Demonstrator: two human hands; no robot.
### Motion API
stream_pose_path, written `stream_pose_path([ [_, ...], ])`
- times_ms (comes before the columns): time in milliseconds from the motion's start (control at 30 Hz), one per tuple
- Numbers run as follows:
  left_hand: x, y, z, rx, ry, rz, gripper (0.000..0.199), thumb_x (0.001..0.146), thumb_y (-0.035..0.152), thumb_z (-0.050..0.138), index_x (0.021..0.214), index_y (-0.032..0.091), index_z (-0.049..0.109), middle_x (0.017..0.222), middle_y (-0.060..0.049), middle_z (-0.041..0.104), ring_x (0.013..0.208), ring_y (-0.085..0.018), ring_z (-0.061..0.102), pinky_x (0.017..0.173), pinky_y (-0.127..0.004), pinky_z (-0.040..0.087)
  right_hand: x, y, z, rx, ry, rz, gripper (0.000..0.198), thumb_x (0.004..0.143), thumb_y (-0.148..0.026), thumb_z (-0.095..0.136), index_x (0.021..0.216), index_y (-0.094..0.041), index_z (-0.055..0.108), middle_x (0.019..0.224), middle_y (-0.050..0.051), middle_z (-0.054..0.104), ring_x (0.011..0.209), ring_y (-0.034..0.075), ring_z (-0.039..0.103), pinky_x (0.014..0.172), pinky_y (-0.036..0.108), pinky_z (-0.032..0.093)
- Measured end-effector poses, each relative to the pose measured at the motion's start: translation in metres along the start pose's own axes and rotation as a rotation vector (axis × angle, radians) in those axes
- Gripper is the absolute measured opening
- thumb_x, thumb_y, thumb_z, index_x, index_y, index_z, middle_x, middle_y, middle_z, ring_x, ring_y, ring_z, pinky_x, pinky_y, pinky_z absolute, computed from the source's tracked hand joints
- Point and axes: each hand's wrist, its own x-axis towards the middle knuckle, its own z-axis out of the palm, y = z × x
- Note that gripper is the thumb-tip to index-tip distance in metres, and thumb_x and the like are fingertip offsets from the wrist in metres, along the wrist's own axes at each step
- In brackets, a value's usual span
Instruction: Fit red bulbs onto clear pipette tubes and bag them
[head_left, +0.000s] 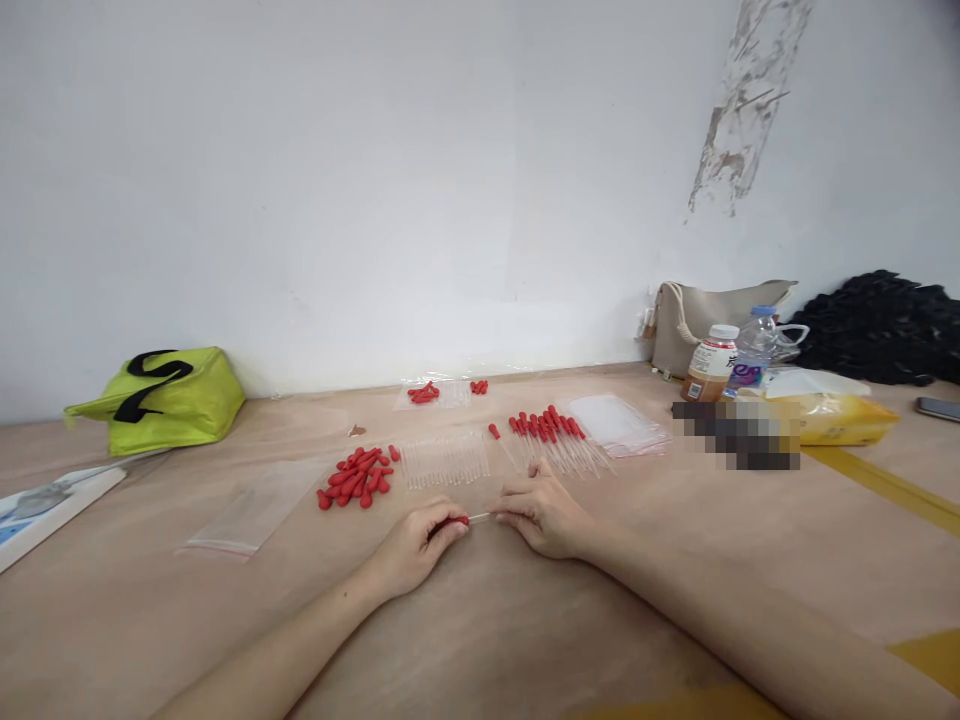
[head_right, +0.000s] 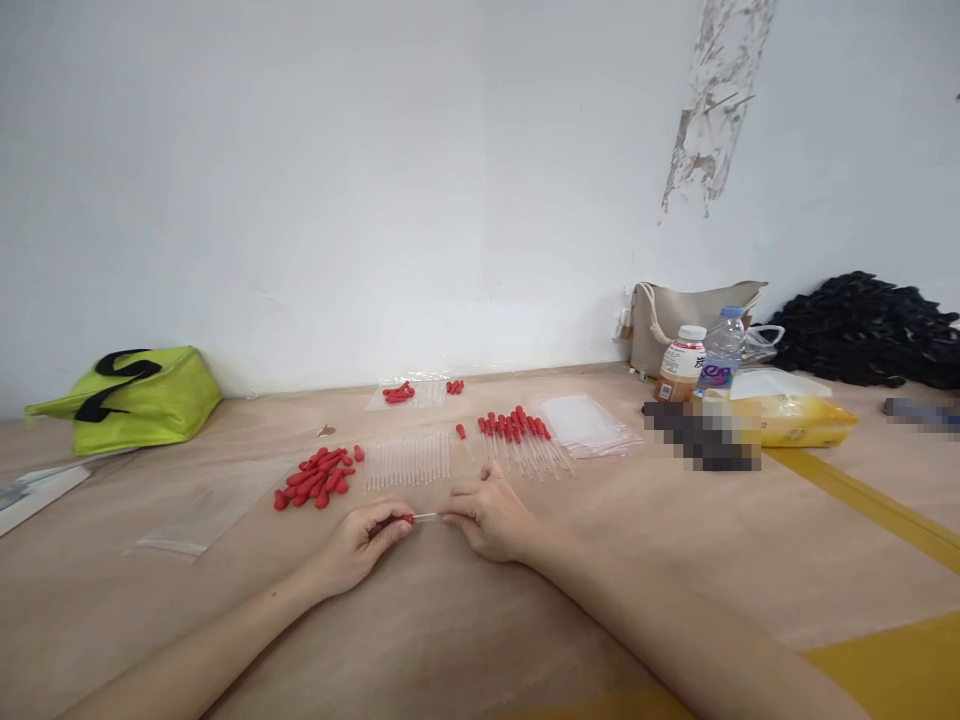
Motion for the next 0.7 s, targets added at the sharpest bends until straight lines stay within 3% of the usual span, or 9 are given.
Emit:
stream_pose_path([
  [167,-0.001,0.002,0.001,0.071,-0.074,-0.006,0.023,0.087,0.029,0.039,0.083,0.018,0.058,0.075,-0.001,0.055,0.071,-0.013,0.051,0.066,-0.024,0.039,-0.001,0.002,0.001,-0.114,-0.01,-0.024,0.018,0.083,-0.022,0.044,0.085,-0.021,0.062,0.074,0.001,0.061,0.063,0.01,0.046,0.073,0.032,0.018],
  [567,-0.003,0.003,0.003,0.194,-0.063,0.13,0.023,0.088,0.026,0.038,0.08,0.016,0.057,0.073,-0.003,0.053,0.067,-0.013,0.049,0.062,-0.023,0.039,0.002,-0.011,0.008,-0.135,-0.096,0.042,0.021,0.084,-0.021,0.039,0.071,-0.017,0.054,0.069,-0.001,0.06,0.057,0.008,0.042,0.069,0.029,0.018],
  [700,-0.002,-0.001,0.001,0.187,-0.011,0.171,0.024,0.089,0.025,0.038,0.09,0.017,0.06,0.076,-0.003,0.054,0.069,-0.013,0.05,0.064,-0.023,0.04,0.005,-0.015,0.003,-0.197,-0.081,0.037,0.023,0.085,-0.025,0.038,0.073,-0.018,0.057,0.072,0.001,0.061,0.063,0.01,0.045,0.069,0.03,0.018],
])
